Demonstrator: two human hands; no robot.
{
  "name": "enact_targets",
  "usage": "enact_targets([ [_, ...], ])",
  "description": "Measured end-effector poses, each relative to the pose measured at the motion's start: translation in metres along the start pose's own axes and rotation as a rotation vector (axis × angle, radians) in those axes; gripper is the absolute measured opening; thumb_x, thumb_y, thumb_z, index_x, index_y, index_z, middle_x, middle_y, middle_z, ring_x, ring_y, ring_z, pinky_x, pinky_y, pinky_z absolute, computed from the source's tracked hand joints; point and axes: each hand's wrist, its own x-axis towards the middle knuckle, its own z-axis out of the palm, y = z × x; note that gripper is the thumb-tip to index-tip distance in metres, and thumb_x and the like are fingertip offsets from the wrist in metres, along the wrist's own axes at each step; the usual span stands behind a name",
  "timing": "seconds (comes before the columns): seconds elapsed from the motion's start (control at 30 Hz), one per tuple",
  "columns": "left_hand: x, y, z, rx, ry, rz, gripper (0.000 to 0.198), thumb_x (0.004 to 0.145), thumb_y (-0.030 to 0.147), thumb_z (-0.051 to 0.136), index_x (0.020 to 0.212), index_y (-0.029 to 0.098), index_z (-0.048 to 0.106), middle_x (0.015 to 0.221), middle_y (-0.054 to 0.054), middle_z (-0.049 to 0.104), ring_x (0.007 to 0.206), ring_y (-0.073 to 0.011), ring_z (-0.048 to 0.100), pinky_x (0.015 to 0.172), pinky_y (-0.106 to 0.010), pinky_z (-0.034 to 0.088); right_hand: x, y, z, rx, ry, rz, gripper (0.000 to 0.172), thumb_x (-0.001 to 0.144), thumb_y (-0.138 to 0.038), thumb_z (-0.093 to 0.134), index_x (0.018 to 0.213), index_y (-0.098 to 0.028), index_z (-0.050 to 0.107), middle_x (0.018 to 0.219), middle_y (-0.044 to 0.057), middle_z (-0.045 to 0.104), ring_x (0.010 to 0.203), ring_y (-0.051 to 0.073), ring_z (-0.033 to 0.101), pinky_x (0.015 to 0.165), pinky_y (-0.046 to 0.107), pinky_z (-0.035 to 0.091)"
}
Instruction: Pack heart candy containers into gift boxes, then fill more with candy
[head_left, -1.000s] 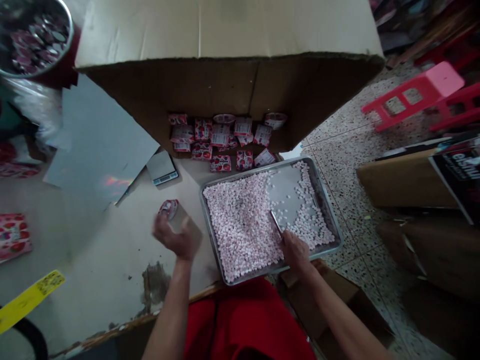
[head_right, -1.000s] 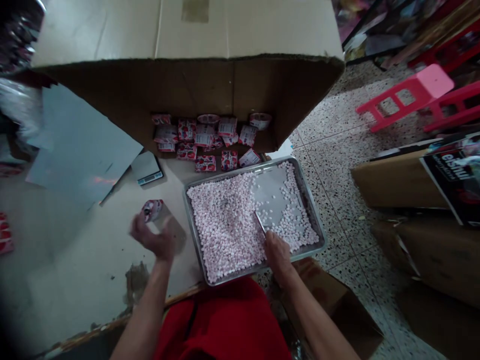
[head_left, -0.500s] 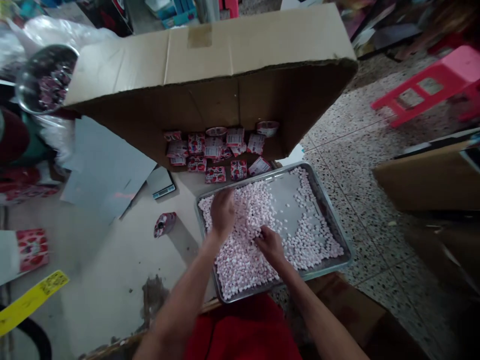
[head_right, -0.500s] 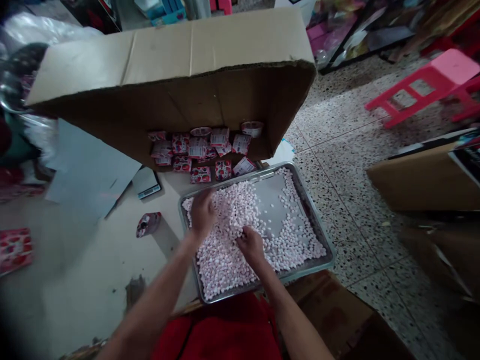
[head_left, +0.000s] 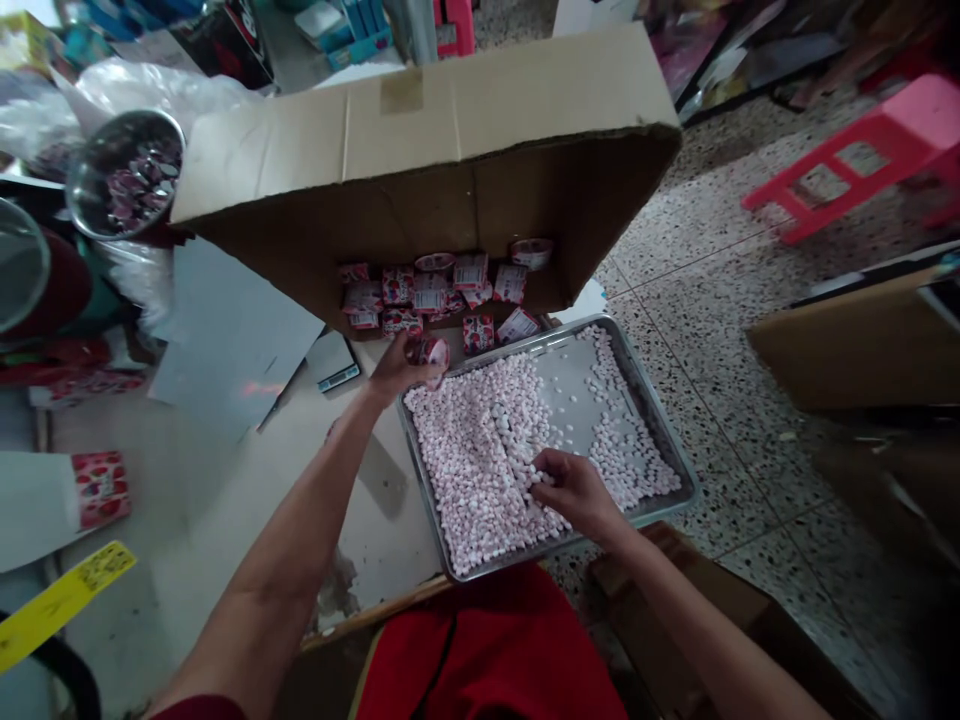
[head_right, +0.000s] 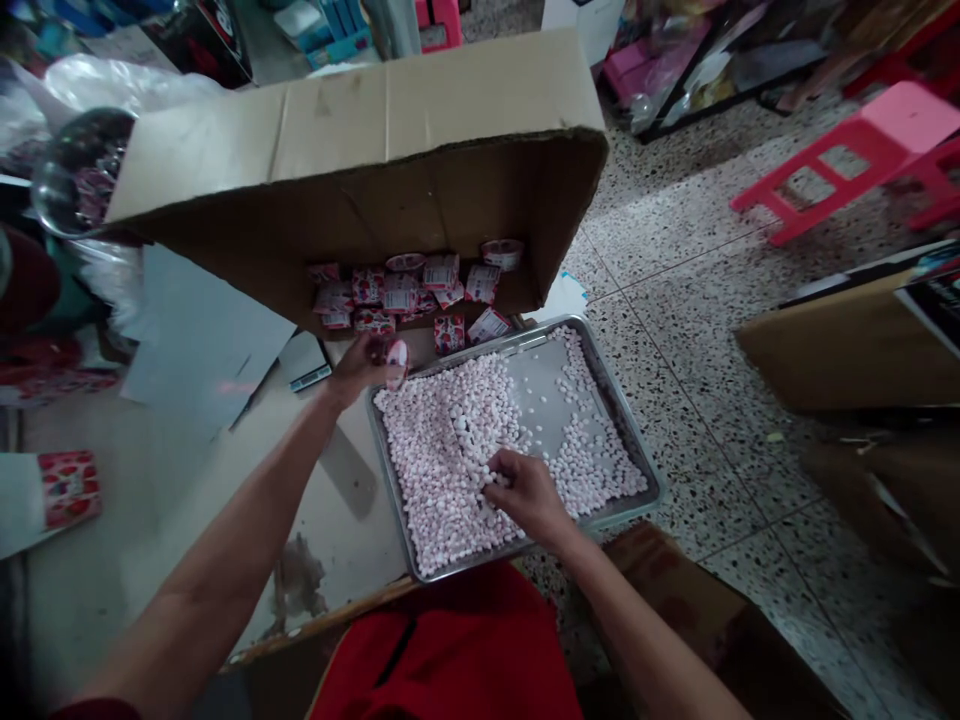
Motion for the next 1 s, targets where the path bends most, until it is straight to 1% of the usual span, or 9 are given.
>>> enact_targets([
  [0.07, -0.021, -0.009, 0.015, -0.022, -0.002, -0.079, 0.078, 0.057, 0.040, 0.093, 0.121, 0.020, 0.053, 0.100, -0.002, 0.069, 0.086, -0.0202, 0.067, 0.075, -0.033, 0.057, -0.010, -0.019, -0.005, 0.021, -0.050, 0.007, 0.017, 0.061, -0.026, 0.060, 0.076, -0.020, 0.064, 0.065, -0.004, 0.055, 0.062, 0.012, 0.047, 0.056, 0.023, 0.032],
  [0.13, -0.037, -0.022, 0.034, 0.099, 0.067, -0.044, 0.083, 0.053, 0.032, 0.096, 0.123, 0.022, 0.052, 0.104, -0.002, 0.069, 0.092, -0.0220, 0.067, 0.079, -0.034, 0.057, -0.016, -0.032, -0.009, 0.025, -0.092, 0.027, 0.018, 0.060, -0.026, 0.060, 0.076, -0.019, 0.065, 0.068, -0.004, 0.057, 0.063, 0.012, 0.048, 0.056, 0.023, 0.033],
  [0.23, -0.057, -0.036, 0.061, 0.353, 0.110, 0.129, 0.066, 0.066, 0.022, 0.089, 0.124, 0.022, 0.058, 0.115, -0.007, 0.071, 0.108, -0.0273, 0.066, 0.095, -0.041, 0.054, -0.018, -0.040, -0.013, -0.014, -0.111, 0.024, 0.018, 0.060, -0.026, 0.061, 0.075, -0.018, 0.067, 0.067, -0.004, 0.057, 0.064, 0.011, 0.047, 0.056, 0.022, 0.033],
  [0.3, -0.068, -0.038, 0.075, 0.496, 0.073, 0.265, 0.046, 0.077, 0.017, 0.079, 0.120, 0.021, 0.065, 0.117, -0.010, 0.072, 0.114, -0.0293, 0.063, 0.103, -0.044, 0.050, -0.013, -0.038, -0.013, -0.041, -0.124, 0.009, 0.018, 0.061, -0.026, 0.062, 0.075, -0.017, 0.068, 0.066, -0.004, 0.057, 0.064, 0.011, 0.048, 0.057, 0.022, 0.034],
  [0.37, -0.078, -0.036, 0.084, 0.561, 0.015, 0.374, 0.040, 0.081, 0.011, 0.070, 0.120, 0.022, 0.069, 0.117, -0.009, 0.074, 0.115, -0.0293, 0.062, 0.105, -0.045, 0.048, -0.005, -0.034, -0.013, -0.070, -0.130, 0.019, 0.019, 0.060, -0.025, 0.063, 0.077, -0.017, 0.069, 0.064, -0.005, 0.058, 0.062, 0.010, 0.049, 0.055, 0.021, 0.035],
  [0.57, -0.091, -0.028, 0.095, 0.612, -0.022, 0.485, 0.049, 0.082, 0.007, 0.062, 0.127, 0.023, 0.070, 0.127, -0.007, 0.074, 0.118, -0.0290, 0.061, 0.107, -0.046, 0.047, 0.015, -0.027, 0.000, -0.029, -0.161, 0.207, 0.018, 0.058, -0.019, 0.067, 0.076, -0.018, 0.065, 0.053, -0.007, 0.059, 0.045, 0.010, 0.053, 0.045, 0.020, 0.040],
  [0.8, -0.097, -0.027, 0.103, 0.642, -0.102, 0.520, 0.047, 0.082, 0.008, 0.057, 0.122, 0.025, 0.074, 0.127, -0.006, 0.075, 0.118, -0.0271, 0.062, 0.106, -0.045, 0.047, 0.037, -0.048, 0.027, 0.056, -0.111, 0.360, 0.016, 0.070, -0.014, 0.070, 0.063, -0.019, 0.056, 0.041, -0.006, 0.053, 0.039, 0.009, 0.049, 0.040, 0.018, 0.038],
  [0.9, -0.100, -0.029, 0.106, 0.590, -0.106, 0.513, 0.044, 0.081, 0.010, 0.056, 0.118, 0.023, 0.074, 0.122, -0.006, 0.077, 0.113, -0.0255, 0.065, 0.105, -0.043, 0.048, 0.034, -0.049, 0.035, 0.184, -0.031, 0.359, 0.021, 0.077, -0.017, 0.070, 0.064, -0.019, 0.055, 0.044, -0.008, 0.049, 0.042, 0.007, 0.045, 0.042, 0.017, 0.038],
  [1.0, -0.103, -0.033, 0.110, 0.544, -0.052, 0.436, 0.040, 0.078, 0.015, 0.058, 0.112, 0.028, 0.074, 0.117, 0.002, 0.078, 0.111, -0.0226, 0.067, 0.109, -0.045, 0.046, 0.013, -0.037, 0.033, 0.314, -0.039, 0.315, 0.018, 0.079, -0.022, 0.072, 0.069, -0.018, 0.058, 0.048, -0.009, 0.050, 0.044, 0.006, 0.045, 0.044, 0.016, 0.039],
])
